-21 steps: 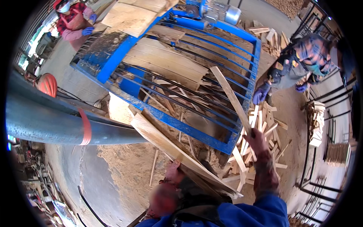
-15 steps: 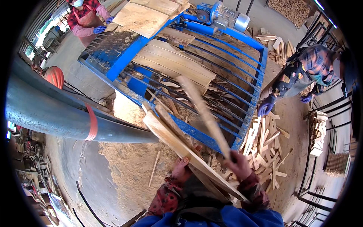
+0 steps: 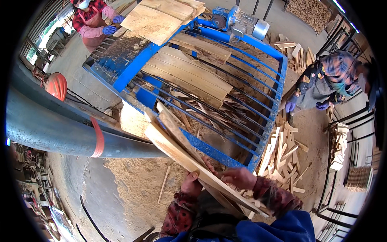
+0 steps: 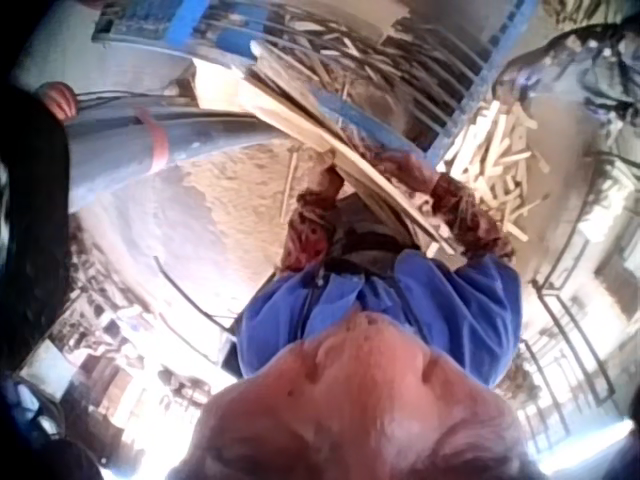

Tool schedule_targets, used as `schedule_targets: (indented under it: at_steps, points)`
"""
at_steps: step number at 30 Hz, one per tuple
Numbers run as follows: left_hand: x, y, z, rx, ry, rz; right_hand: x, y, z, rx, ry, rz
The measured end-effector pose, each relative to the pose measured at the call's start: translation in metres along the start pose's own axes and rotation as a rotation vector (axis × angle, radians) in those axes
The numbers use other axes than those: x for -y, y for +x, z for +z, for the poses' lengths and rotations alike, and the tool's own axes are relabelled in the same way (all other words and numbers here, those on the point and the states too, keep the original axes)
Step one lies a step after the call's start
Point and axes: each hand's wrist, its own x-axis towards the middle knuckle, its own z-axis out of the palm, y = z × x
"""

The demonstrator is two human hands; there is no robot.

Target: The person picks up wooden planks and offcuts from a blue metal rack and the floor, then places them into a black wheelbarrow. The person repeatedly gathers small pieces of wood and loads them into the wheelbarrow throughout the clip.

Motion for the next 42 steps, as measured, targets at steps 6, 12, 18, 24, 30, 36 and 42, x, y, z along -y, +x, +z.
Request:
schedule_targets:
  at_steps: [6,12,18,24,30,36,42]
  points:
    - [0.001,0.001,-0.022,-0.264,-0.048,0.082,-0.083,0.031,-0.112,-0.566,-0.234,0.117]
    - [0.008,-0.008,-0.024,-0.408,-0.153,0.104,-0.101,0.141,-0.177,-0.629,-0.397,0.058]
    - [0.015,-0.018,-0.025,-0.47,-0.107,0.153,-0.139,0.241,-0.194,-0.743,-0.626,0.023]
    - [0.016,-0.045,-0.023,-0.602,-0.036,0.2,-0.15,0.301,-0.205,-0.612,-0.71,0.086]
    - [0.007,-0.062,-0.001,-0.812,-0.24,0.277,-0.16,0.357,-0.204,-0.446,-0.399,0.308]
    - [0.02,-0.077,-0.019,-0.712,-0.158,0.363,-0.148,0.362,-0.21,-0.784,-0.655,-0.02]
    - [-0.025,-0.058,0.058,-0.728,-0.337,0.313,-0.099,0.293,-0.219,-0.672,-0.582,-0.03]
